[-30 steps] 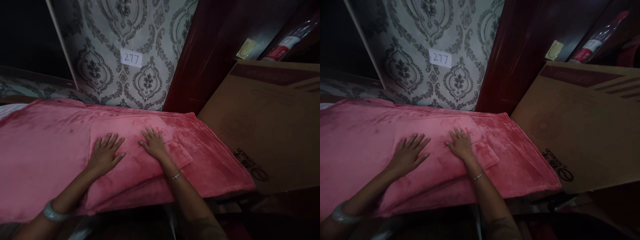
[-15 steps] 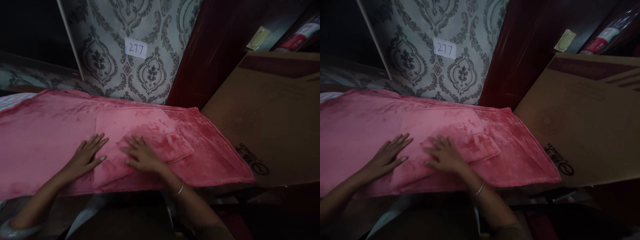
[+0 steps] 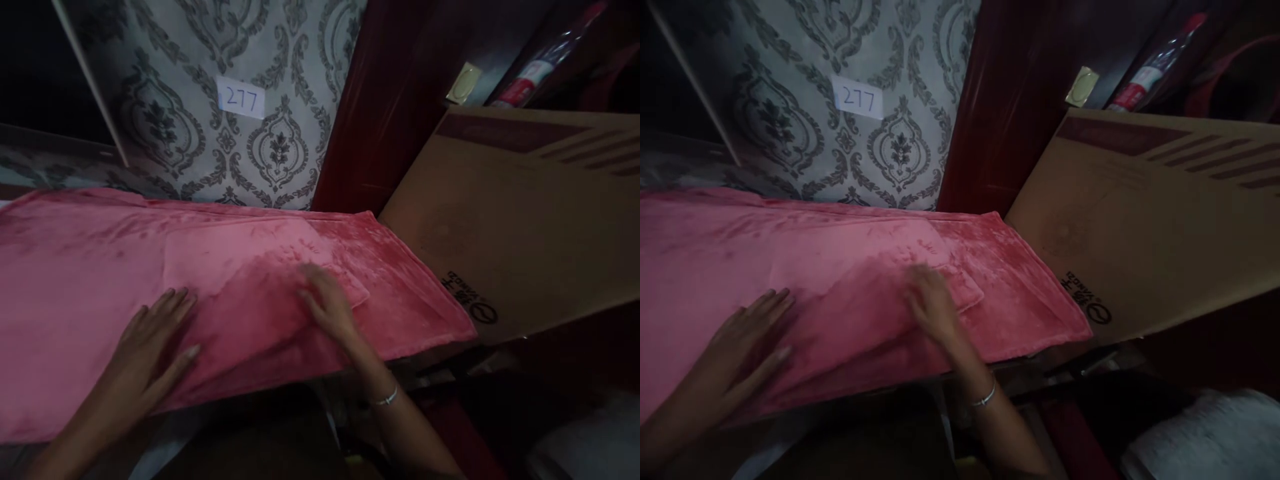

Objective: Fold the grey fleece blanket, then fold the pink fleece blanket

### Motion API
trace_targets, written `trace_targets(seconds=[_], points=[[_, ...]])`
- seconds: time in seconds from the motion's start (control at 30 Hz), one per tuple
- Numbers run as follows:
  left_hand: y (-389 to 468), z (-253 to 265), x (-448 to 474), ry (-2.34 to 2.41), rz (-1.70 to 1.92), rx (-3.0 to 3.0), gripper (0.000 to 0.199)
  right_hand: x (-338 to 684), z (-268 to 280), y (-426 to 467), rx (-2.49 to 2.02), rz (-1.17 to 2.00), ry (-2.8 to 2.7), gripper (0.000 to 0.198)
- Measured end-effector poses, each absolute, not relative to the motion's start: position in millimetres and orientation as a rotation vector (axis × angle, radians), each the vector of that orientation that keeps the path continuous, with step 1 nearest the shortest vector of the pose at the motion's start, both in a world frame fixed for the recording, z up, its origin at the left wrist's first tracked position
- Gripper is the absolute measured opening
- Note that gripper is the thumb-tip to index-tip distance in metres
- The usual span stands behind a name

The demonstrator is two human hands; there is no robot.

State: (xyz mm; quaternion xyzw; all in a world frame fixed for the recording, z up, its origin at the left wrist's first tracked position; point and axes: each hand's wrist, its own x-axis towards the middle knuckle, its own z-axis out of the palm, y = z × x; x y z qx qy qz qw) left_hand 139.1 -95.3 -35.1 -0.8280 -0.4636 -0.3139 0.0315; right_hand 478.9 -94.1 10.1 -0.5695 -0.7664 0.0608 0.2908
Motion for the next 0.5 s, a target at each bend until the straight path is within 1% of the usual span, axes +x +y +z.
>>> trace_targets(seconds=[0.07,0.17,0.3,0.43,0.5], points=[[-93.9,-43.8,148.2,-1.384,-0.869,-2.560,0.074,510.6,-1.5,-81.3,-1.787,0.039,-1.890,0.059],[-87.2,-59.2,155.1,-1.399,-0.759,-2.557,0.076,537.4,-32.4,-75.6,-2.007,0.011,-1.843,0.069],[-82.5,-73.4,151.7,-1.425,-0.788,-2.564,0.075,542.2,-66.8,-81.2,-2.027,-0.041,-1.828,0.070],[-78.1,-75.2,140.6,-1.421,-0.818,-2.587,0.075,540.2,-72.6,-83.3,-1.997,-0.050,-1.774,0.068],[-75.1,-71.4,133.7,-1.412,-0.765,-2.613,0.075,540.6,-70.7,-82.8,-1.984,-0.041,-1.769,0.068]])
